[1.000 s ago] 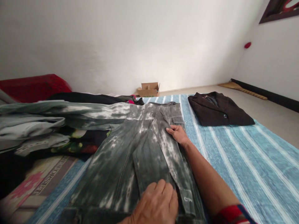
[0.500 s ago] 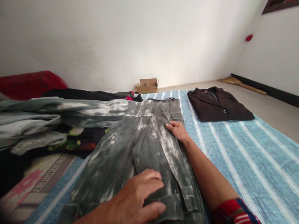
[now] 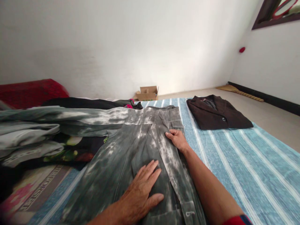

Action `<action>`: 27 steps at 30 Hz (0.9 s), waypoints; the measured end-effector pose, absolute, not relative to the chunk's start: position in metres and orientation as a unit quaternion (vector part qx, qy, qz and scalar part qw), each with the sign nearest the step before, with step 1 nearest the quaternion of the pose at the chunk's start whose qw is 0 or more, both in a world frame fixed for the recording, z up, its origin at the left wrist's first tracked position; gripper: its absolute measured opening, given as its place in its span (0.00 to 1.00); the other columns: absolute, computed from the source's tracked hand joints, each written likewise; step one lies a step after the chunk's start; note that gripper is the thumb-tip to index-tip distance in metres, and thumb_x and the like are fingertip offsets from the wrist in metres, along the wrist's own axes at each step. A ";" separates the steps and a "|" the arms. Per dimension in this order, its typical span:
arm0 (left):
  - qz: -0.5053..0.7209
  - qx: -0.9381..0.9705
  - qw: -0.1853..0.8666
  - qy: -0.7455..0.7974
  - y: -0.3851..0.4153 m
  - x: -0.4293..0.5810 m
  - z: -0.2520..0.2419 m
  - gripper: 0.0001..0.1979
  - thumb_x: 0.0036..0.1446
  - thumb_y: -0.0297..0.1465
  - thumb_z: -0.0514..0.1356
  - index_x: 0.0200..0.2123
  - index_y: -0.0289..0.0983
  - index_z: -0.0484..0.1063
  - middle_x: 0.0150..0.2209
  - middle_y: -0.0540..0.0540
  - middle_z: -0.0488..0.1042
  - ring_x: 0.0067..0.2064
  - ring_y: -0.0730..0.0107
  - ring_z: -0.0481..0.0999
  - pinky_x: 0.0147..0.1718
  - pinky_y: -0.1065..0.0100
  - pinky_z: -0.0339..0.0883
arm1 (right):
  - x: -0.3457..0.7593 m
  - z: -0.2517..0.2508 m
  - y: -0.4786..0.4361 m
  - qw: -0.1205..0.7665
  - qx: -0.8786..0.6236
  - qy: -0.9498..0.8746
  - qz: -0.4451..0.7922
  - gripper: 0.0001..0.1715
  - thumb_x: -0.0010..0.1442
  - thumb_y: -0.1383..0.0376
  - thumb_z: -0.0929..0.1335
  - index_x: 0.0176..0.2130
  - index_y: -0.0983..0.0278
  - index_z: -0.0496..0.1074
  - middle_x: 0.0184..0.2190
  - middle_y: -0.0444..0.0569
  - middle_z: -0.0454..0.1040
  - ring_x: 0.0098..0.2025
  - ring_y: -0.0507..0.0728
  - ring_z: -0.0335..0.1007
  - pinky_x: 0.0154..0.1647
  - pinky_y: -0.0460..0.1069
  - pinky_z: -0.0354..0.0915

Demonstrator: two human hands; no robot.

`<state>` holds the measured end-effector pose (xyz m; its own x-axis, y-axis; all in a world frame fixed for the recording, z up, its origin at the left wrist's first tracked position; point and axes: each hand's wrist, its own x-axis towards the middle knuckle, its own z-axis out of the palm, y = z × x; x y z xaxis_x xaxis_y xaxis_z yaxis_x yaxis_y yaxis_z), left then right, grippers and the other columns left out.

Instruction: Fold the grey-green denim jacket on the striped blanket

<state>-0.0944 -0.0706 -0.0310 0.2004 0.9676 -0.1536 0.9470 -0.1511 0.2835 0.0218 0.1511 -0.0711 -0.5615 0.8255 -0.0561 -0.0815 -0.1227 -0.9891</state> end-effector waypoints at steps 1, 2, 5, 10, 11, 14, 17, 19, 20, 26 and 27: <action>0.048 0.755 0.154 0.636 -0.065 -0.098 -0.028 0.30 0.58 0.40 0.57 0.61 0.35 0.58 0.67 0.36 0.49 0.67 0.54 0.45 0.62 0.48 0.49 | 0.021 -0.072 0.151 0.340 -0.322 -0.572 0.673 0.20 0.43 0.49 0.72 0.23 0.63 0.71 0.17 0.40 0.69 0.19 0.50 0.60 0.21 0.46 0.56; 0.067 0.751 0.145 0.641 -0.057 -0.101 -0.024 0.28 0.58 0.39 0.56 0.59 0.34 0.59 0.66 0.36 0.51 0.67 0.55 0.47 0.61 0.49 0.50 | 0.020 -0.072 0.151 0.344 -0.318 -0.574 0.672 0.19 0.43 0.50 0.72 0.23 0.63 0.71 0.18 0.40 0.69 0.19 0.50 0.61 0.21 0.46 0.57; 0.126 0.747 0.093 0.646 -0.015 -0.111 -0.014 0.22 0.59 0.33 0.54 0.57 0.33 0.62 0.63 0.36 0.58 0.65 0.59 0.53 0.61 0.54 0.53 | 0.018 -0.073 0.151 0.355 -0.301 -0.581 0.668 0.18 0.45 0.51 0.71 0.29 0.63 0.73 0.23 0.42 0.73 0.24 0.52 0.66 0.26 0.48 0.62; 0.128 0.719 0.019 0.683 0.088 -0.121 -0.014 0.20 0.62 0.29 0.47 0.56 0.30 0.61 0.62 0.36 0.60 0.64 0.64 0.56 0.62 0.64 0.50 | 0.013 -0.079 0.155 0.390 -0.309 -0.599 0.627 0.29 0.45 0.58 0.70 0.48 0.61 0.70 0.26 0.41 0.72 0.30 0.55 0.69 0.33 0.50 0.65; 0.128 0.709 0.014 0.693 0.108 -0.123 -0.017 0.21 0.63 0.29 0.46 0.57 0.27 0.60 0.62 0.34 0.59 0.64 0.63 0.55 0.62 0.63 0.49 | 0.013 -0.081 0.156 0.393 -0.317 -0.606 0.615 0.32 0.45 0.59 0.70 0.51 0.62 0.68 0.24 0.41 0.70 0.29 0.55 0.68 0.32 0.50 0.65; 0.123 0.687 0.014 0.716 0.153 -0.129 -0.033 0.23 0.64 0.31 0.45 0.59 0.27 0.57 0.64 0.33 0.55 0.66 0.59 0.52 0.62 0.57 0.48 | 0.010 -0.090 0.158 0.407 -0.337 -0.637 0.561 0.34 0.47 0.61 0.68 0.54 0.63 0.66 0.29 0.44 0.73 0.33 0.57 0.71 0.38 0.53 0.67; 0.114 0.662 0.023 0.741 0.175 -0.135 -0.050 0.24 0.64 0.34 0.44 0.60 0.29 0.56 0.65 0.34 0.53 0.66 0.55 0.50 0.61 0.52 0.47 | 0.007 -0.097 0.157 0.442 -0.347 -0.647 0.516 0.30 0.48 0.61 0.67 0.52 0.61 0.68 0.45 0.50 0.74 0.48 0.61 0.70 0.51 0.57 0.64; 0.111 0.653 0.025 0.748 0.180 -0.138 -0.058 0.24 0.65 0.35 0.43 0.60 0.30 0.57 0.65 0.34 0.53 0.66 0.56 0.49 0.61 0.51 0.46 | 0.006 -0.100 0.157 0.454 -0.344 -0.640 0.517 0.28 0.48 0.62 0.67 0.50 0.60 0.69 0.49 0.50 0.73 0.51 0.61 0.68 0.54 0.58 0.61; 0.111 0.654 0.024 0.748 0.181 -0.139 -0.060 0.24 0.65 0.36 0.43 0.60 0.31 0.57 0.65 0.35 0.52 0.66 0.56 0.49 0.61 0.52 0.46 | 0.006 -0.101 0.157 0.455 -0.341 -0.637 0.521 0.27 0.48 0.62 0.67 0.49 0.61 0.70 0.48 0.50 0.73 0.51 0.61 0.68 0.55 0.58 0.61; 0.125 0.660 -0.002 0.741 0.196 -0.151 -0.047 0.19 0.65 0.30 0.44 0.56 0.34 0.63 0.62 0.38 0.58 0.64 0.61 0.55 0.60 0.58 0.51 | 0.005 -0.101 0.156 0.460 -0.326 -0.632 0.532 0.19 0.48 0.65 0.65 0.42 0.61 0.71 0.39 0.47 0.76 0.45 0.59 0.70 0.52 0.56 0.62; 0.124 0.659 0.000 0.742 0.203 -0.155 -0.043 0.18 0.65 0.29 0.44 0.54 0.34 0.65 0.60 0.38 0.62 0.61 0.61 0.59 0.58 0.58 0.54 | 0.005 -0.101 0.156 0.459 -0.321 -0.634 0.533 0.18 0.48 0.65 0.65 0.42 0.61 0.71 0.38 0.46 0.75 0.43 0.59 0.70 0.51 0.56 0.62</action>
<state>-0.1552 0.2028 -0.0429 -0.1309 0.9779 0.1630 0.9778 0.1002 0.1843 0.0048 0.1562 -0.1006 -0.3725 0.8966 0.2395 -0.0811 0.2256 -0.9708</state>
